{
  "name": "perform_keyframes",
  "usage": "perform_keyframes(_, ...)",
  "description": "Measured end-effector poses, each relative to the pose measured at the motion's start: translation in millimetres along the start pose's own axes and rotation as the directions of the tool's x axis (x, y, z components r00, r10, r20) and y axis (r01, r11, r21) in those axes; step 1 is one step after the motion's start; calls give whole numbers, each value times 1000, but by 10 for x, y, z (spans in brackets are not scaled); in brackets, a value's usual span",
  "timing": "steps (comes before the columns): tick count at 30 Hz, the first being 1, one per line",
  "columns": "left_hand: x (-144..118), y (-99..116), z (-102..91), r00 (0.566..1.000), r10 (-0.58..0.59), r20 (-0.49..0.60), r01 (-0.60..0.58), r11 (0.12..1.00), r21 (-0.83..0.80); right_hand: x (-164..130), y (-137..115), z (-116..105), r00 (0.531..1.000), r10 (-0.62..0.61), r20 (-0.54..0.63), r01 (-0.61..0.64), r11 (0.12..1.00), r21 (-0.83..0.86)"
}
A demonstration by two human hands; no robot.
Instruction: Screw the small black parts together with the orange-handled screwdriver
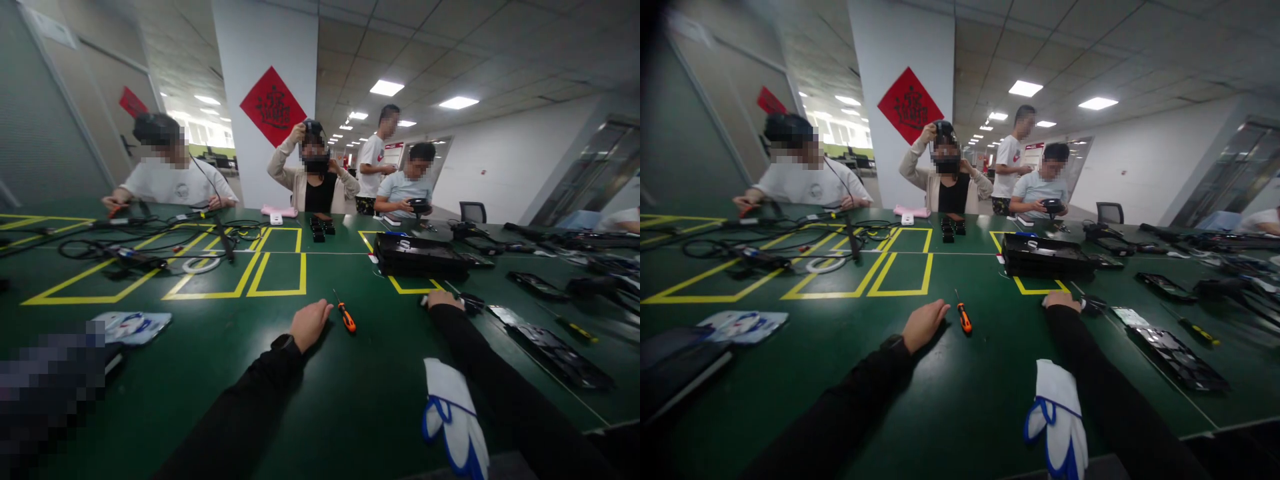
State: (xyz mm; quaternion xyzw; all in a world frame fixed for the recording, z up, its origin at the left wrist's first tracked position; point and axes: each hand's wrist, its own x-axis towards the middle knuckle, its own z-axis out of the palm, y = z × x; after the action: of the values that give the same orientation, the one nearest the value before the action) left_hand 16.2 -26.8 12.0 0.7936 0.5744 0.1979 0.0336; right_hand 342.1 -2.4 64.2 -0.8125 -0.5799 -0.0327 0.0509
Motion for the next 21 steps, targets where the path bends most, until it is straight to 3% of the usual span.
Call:
perform_keyframes(2,8,-21,-9,999,-39,-32,36,996,-76,-23,31,-52,986,21,-167,-30,998,-57)
perform_keyframes(3,12,-27,-14,997,-64,-54,58,992,-112,-55,-47,-83,973,-35,-228,19,997,-72)
perform_keyframes(5,14,-20,-28,991,-104,-80,91,984,-154,-189,-396,-160,945,-215,-247,213,976,-37)
perform_keyframes(6,15,-7,-37,990,-113,-87,98,982,-158,-300,-654,-198,910,-346,-229,361,932,24)
perform_keyframes(7,15,12,-47,989,-119,-84,104,982,-158,-442,-955,-228,840,-498,-215,527,843,108)
perform_keyframes(8,16,33,-58,990,-124,-74,111,982,-155,-610,-1285,-244,736,-643,-211,677,706,209)
perform_keyframes(10,17,73,-74,989,-138,-44,130,980,-148,-1002,-1981,-211,478,-849,-226,847,377,375)
perform_keyframes(13,9,89,-70,989,-149,-14,146,981,-131,-1578,-2965,-2,67,-980,-189,863,-38,504)
perform_keyframes(15,-5,62,-48,992,-121,-24,119,989,-94,-1856,-3508,173,-106,-988,-113,812,-152,563)
perform_keyframes(16,-12,42,-33,995,-100,-27,98,993,-70,-1951,-3737,247,-145,-982,-124,804,-190,563)
perform_keyframes(18,-21,2,-5,998,-64,-27,63,998,-25,-2062,-4106,345,-150,-969,-198,790,-237,565)
perform_keyframes(21,-17,-34,21,999,-41,-8,41,999,5,-2111,-4450,382,-182,-953,-241,787,-288,546)
